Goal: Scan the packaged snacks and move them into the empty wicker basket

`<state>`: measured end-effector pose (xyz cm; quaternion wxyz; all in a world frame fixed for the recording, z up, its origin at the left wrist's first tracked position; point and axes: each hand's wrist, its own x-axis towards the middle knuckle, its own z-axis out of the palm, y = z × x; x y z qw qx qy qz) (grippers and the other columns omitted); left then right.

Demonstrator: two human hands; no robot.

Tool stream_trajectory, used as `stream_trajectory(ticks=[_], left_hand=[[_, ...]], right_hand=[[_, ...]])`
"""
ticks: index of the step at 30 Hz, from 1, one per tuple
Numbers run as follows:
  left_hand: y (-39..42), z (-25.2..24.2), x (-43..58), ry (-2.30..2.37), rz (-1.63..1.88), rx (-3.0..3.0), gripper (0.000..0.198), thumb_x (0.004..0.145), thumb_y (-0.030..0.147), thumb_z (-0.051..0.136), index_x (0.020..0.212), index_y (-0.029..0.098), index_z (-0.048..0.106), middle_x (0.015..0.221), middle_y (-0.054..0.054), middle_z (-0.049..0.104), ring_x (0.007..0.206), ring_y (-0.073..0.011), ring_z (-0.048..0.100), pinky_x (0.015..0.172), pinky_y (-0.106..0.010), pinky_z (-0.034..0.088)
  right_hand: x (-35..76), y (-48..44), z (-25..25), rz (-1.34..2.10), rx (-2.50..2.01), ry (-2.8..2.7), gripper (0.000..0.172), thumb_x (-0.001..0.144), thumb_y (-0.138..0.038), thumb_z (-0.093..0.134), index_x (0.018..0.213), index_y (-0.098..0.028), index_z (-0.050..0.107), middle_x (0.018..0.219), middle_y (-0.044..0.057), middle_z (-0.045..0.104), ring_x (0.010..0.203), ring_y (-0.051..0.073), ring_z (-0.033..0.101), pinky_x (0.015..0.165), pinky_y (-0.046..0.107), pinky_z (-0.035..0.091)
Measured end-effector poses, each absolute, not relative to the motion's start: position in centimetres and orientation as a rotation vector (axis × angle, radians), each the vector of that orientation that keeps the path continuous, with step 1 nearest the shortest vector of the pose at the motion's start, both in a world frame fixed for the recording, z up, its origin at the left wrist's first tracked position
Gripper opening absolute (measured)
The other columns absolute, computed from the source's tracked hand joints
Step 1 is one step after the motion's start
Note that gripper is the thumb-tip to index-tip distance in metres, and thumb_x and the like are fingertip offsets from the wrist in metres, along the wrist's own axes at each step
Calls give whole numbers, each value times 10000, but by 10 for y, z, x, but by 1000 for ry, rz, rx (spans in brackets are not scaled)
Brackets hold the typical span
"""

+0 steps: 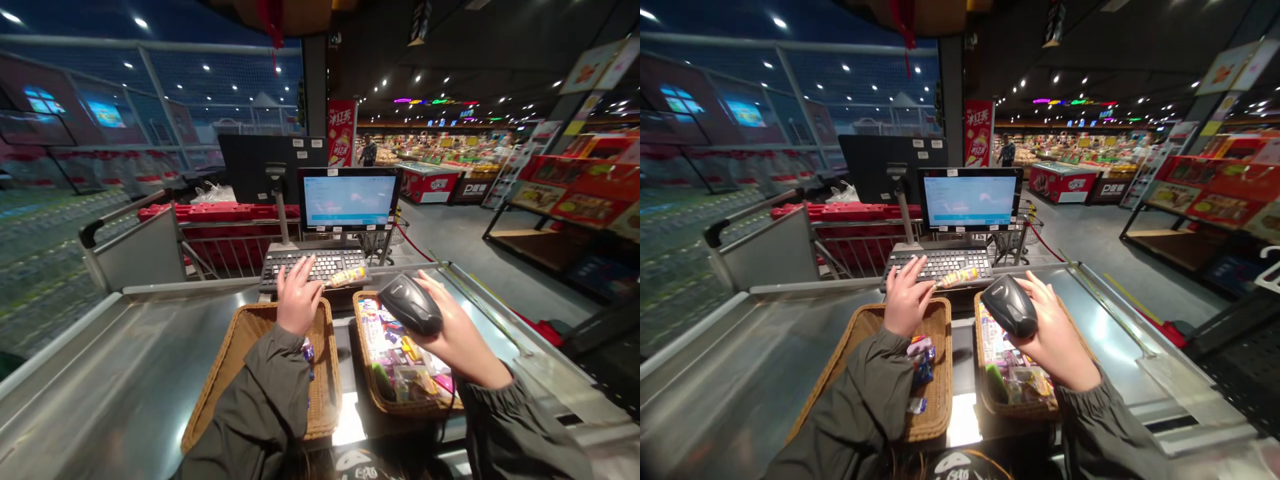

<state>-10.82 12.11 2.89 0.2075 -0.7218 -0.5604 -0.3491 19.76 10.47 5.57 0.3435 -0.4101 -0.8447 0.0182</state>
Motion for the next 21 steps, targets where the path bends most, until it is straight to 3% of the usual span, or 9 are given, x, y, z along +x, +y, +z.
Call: stream_trajectory(ticks=[4,10,21], left_hand=[[121,28,-118,-1519,-1019,-2010,221,948,248,508,892,236,721,1465,-96,513,1380,-261,442,1146,-574,262],[125,26,-130,-1513,-1063,-2005,206,936,251,522,916,249,727,1483,-87,492,1391,-272,428,1149,-580,245],[128,22,-142,-1514,-1049,-2017,224,946,251,508,878,235,721,1476,-98,500,1381,-269,443,1142,-573,256]], right_hand=[[186,97,52,39,-1111,-2215,677,742,-236,599,1395,-260,425,1408,119,523,1430,384,337,1141,652,277],[178,96,52,25,-1141,-2226,536,725,-218,601,1259,-226,549,1404,125,521,1444,387,303,1131,653,297],[150,99,53,94,-1166,-2287,520,751,-212,606,1270,-224,585,1394,127,529,1430,402,322,1108,687,307]])
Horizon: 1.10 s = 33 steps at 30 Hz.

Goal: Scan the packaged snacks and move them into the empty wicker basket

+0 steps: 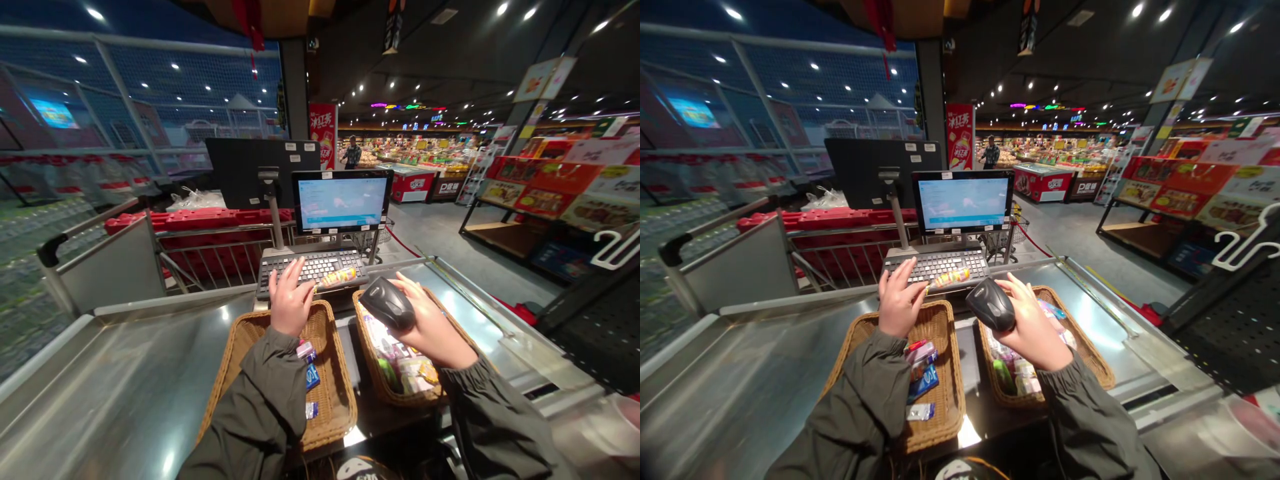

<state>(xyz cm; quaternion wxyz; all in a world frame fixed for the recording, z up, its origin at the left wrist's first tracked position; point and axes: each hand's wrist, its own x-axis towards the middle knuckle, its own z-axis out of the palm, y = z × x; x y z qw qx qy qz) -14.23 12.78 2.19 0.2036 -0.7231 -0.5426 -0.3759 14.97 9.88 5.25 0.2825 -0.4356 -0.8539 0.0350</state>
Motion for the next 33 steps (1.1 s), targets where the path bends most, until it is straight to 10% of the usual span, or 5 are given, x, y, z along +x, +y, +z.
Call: stream_trajectory(ticks=[33], left_hand=[[120,17,-150,-1476,-1131,-1951,152,924,227,572,884,233,718,1454,-107,524,1359,-273,466,1147,-568,248]], right_hand=[[145,95,49,127,-1076,-2317,550,741,-170,595,1289,-215,567,1397,128,535,1444,362,317,1143,661,279]])
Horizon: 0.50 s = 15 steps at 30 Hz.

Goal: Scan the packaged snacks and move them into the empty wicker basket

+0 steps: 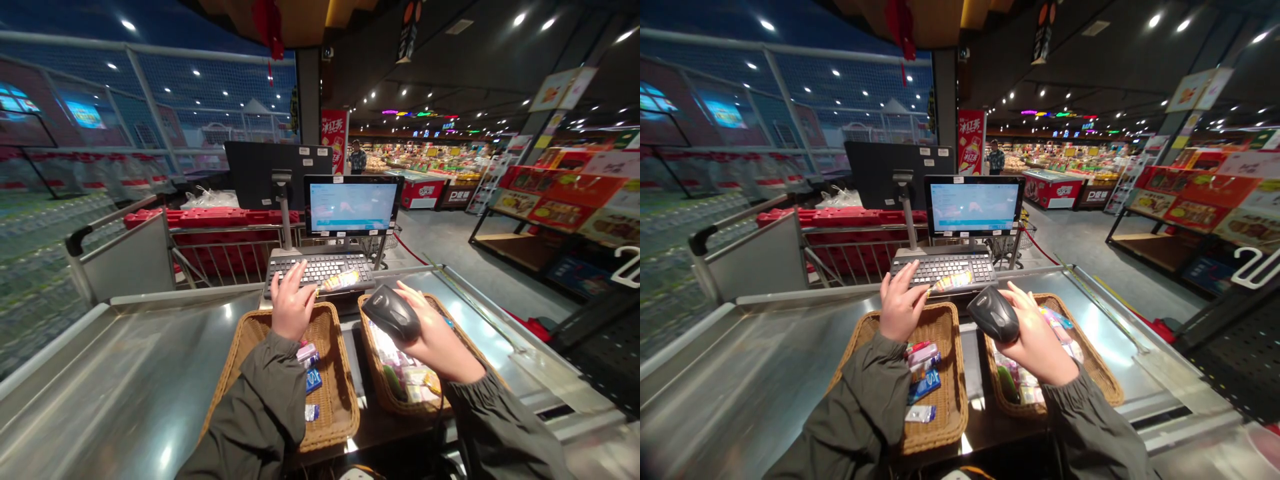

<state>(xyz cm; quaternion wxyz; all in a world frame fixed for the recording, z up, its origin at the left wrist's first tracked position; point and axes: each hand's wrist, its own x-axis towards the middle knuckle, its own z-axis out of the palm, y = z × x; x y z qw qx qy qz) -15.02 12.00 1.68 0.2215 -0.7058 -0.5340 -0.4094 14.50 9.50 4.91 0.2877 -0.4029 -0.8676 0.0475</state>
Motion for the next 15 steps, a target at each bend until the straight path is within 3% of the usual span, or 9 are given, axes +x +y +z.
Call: stream_trajectory(ticks=[15], left_hand=[[110,14,-162,-1503,-1098,-1935,153,919,221,569,866,226,712,1444,-113,534,1335,-282,494,1132,-582,263]], right_hand=[[139,90,48,176,-1059,-2289,525,734,-196,601,1258,-211,578,1406,129,538,1436,361,336,1154,659,252]])
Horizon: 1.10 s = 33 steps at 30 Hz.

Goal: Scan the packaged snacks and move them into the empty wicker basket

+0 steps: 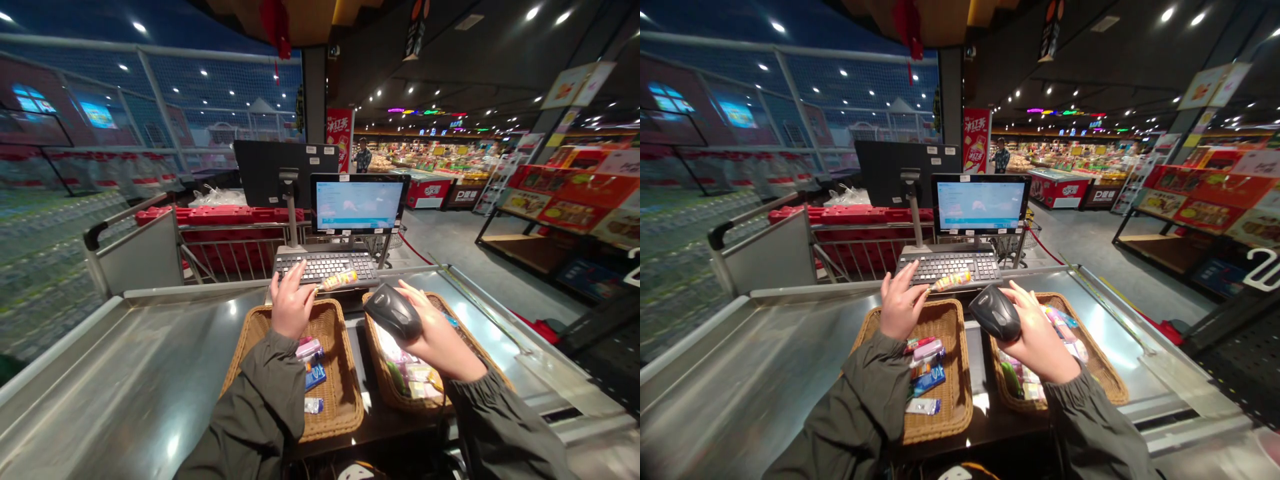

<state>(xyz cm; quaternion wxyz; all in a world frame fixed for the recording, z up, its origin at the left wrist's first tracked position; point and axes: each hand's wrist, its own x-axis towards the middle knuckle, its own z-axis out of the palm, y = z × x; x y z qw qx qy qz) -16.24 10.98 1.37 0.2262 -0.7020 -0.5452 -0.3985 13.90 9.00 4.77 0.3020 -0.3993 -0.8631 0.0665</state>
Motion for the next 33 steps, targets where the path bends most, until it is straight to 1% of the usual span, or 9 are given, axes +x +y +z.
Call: stream_trajectory(ticks=[5,9,14,22,33], left_hand=[[106,12,-170,-1526,-1095,-1928,148,912,215,573,877,231,716,1450,-109,528,1334,-284,492,1133,-586,259],[101,11,-176,-1548,-1083,-1923,143,910,214,575,885,233,715,1444,-109,535,1329,-280,496,1136,-587,254],[94,11,-182,-1571,-1067,-1915,130,906,210,588,881,236,713,1446,-105,534,1329,-279,498,1133,-588,257],[87,13,-196,-1593,-1043,-1907,136,902,202,585,885,238,715,1467,-105,509,1336,-280,492,1128,-591,267],[84,13,-203,-1568,-1060,-1921,138,905,212,584,891,236,719,1456,-111,521,1335,-282,494,1128,-586,267]], right_hand=[[132,88,51,211,-1060,-2293,531,724,-185,595,1254,-218,586,1402,122,542,1444,363,320,1152,657,255],[126,87,53,206,-1054,-2315,523,736,-195,606,1258,-221,589,1408,123,540,1436,370,333,1155,653,251],[118,88,52,197,-1010,-2316,576,745,-213,615,1317,-214,545,1406,137,540,1427,378,347,1139,663,272],[109,90,47,198,-973,-2310,524,727,-193,625,1248,-213,576,1409,141,530,1430,380,337,1135,651,293],[104,78,51,177,-1008,-2336,527,748,-194,625,1271,-218,565,1412,133,523,1437,373,326,1135,647,288]])
